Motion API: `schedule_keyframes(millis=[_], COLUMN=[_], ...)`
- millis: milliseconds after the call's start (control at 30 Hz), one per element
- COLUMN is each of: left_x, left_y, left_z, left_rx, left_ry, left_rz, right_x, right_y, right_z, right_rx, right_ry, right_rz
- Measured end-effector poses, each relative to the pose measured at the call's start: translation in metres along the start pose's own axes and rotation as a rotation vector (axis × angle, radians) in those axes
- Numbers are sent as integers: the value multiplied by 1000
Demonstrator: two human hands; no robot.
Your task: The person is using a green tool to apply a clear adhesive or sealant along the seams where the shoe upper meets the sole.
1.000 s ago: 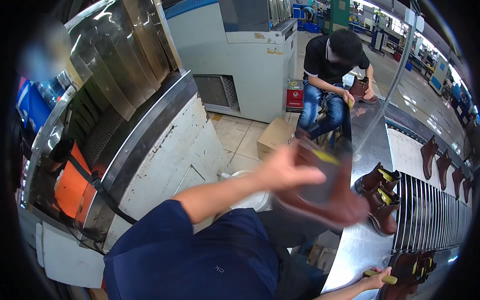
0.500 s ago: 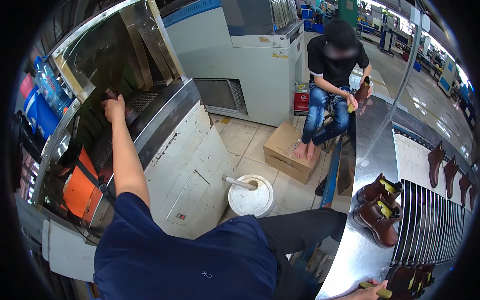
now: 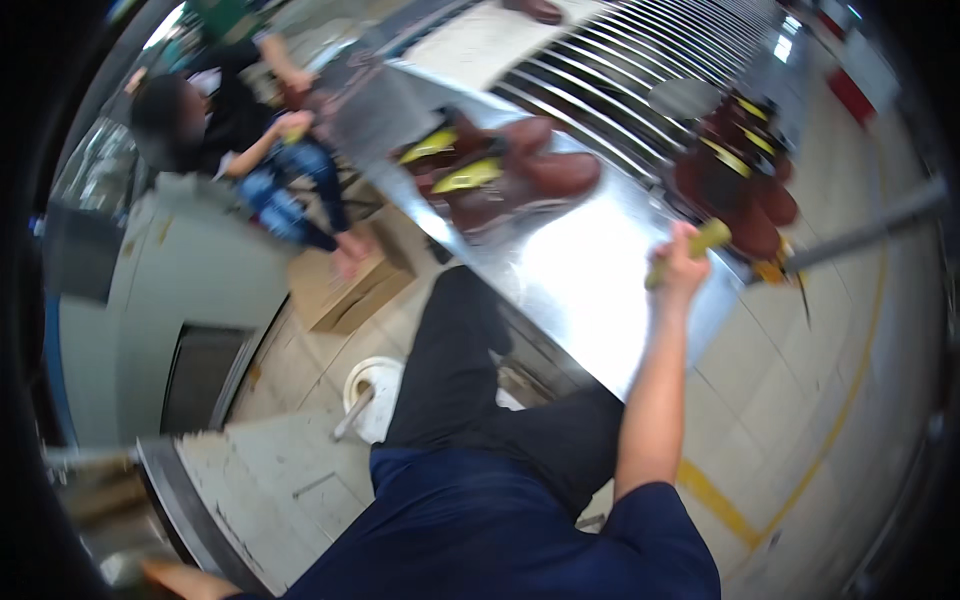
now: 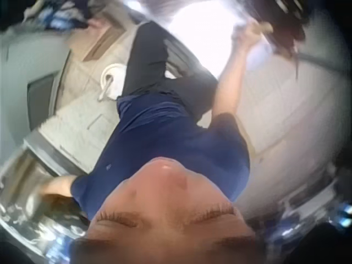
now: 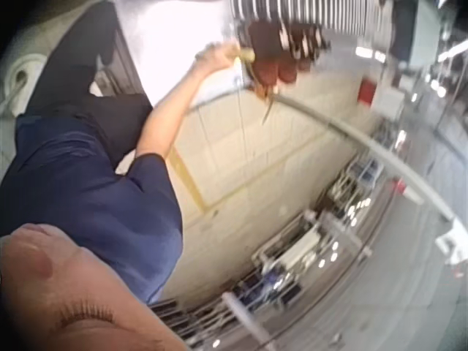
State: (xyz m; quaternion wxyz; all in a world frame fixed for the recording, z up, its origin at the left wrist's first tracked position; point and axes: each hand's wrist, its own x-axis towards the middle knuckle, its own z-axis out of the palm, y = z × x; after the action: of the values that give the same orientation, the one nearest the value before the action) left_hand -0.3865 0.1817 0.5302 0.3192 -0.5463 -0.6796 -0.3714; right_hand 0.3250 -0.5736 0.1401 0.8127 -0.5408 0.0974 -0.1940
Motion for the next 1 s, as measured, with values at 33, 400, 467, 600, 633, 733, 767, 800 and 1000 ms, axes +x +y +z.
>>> schedule_keyframes(millis=[33,400,467,600,633,733,767,800,1000], left_x=[-13,-427,-513,-590,-599,-587,-591,-598,-615], left_y=[32,452,501,547,550,533,522,508,528], left_z=[-13,-91,-116,-177,-195,-236,-249,-261,-261], left_rx=[-55,-1531,-1601,-1699,-1760,-1543,-1706,-1695,-2135], left_ry=[94,-1409,-1479,-1407,-1406,-1362,-1403,-1464,-1555], left_rz=[16,602,869,802,636,746,746,800,885], right_x=[-5,-13,-12,-12,-11,-10,-10,-11,-9], right_y=[-6,-29,-29,-32,-32,-33,-33,-33,-34], right_z=[5,24,24,26,27,27,29,30,34], right_rx=[-37,-178,-186,-232,-255,-299,-303,-317,-373], right_ry=[23,42,55,48,44,60,60,73,95], right_rz=[1,53,42,28,15,12,17,13,28])
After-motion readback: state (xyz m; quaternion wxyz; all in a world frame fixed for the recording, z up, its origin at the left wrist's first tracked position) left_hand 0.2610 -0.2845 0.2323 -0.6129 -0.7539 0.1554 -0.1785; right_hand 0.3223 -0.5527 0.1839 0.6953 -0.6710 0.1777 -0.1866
